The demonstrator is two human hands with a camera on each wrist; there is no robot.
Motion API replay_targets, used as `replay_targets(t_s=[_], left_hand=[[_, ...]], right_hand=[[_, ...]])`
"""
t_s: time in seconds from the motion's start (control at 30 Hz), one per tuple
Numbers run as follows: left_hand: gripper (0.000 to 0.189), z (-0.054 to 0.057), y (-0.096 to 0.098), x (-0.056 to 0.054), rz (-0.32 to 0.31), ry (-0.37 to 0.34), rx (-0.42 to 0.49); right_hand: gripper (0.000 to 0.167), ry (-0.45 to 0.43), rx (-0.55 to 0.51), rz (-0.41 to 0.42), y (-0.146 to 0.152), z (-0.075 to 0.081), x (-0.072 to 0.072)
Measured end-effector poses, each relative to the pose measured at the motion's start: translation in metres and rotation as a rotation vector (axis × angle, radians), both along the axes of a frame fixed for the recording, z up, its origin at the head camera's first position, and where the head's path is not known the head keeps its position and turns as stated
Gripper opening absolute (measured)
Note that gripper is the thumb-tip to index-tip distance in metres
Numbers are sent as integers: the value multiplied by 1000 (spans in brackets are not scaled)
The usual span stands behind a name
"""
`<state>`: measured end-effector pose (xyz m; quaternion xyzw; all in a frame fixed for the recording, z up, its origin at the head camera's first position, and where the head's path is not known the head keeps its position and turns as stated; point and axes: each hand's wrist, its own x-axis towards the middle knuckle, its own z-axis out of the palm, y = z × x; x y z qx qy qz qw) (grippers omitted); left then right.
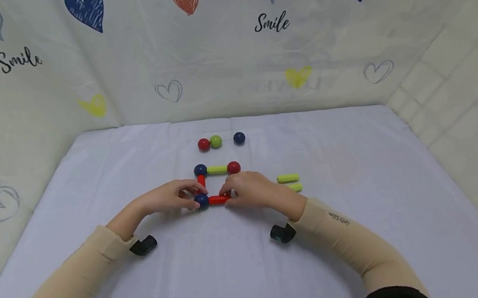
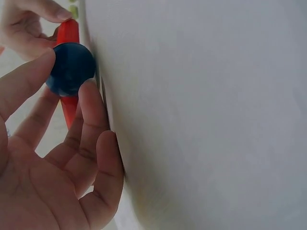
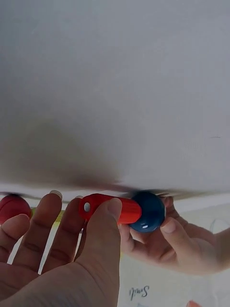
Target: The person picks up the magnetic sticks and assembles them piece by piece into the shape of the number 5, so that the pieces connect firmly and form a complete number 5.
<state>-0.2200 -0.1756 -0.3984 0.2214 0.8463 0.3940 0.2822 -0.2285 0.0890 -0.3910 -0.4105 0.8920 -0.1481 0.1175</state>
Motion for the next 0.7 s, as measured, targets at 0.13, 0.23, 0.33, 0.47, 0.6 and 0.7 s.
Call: replay_targets(t_s=[0.13, 0.23, 0.33, 0.47, 0.6, 0.7], left_hand=[[35, -1, 1, 0, 0, 0, 2], [35, -1, 1, 1, 7, -1, 6], [35, -1, 2, 1, 14, 1, 6], [35, -2, 3, 1, 12, -2, 1], [36, -3, 1, 1, 13, -9, -4], [35, -4, 0, 0, 14, -9, -1]], right_hand=[[30, 9, -7, 6, 2, 0, 0], [30, -10, -6, -3, 4, 2, 0], [29, -40, -18, -30, 11, 8, -3], [29, -51, -80, -96, 24, 19, -16], [29, -23, -160, -167, 38, 23, -36], [29, -32, -215, -227, 47, 24, -50]])
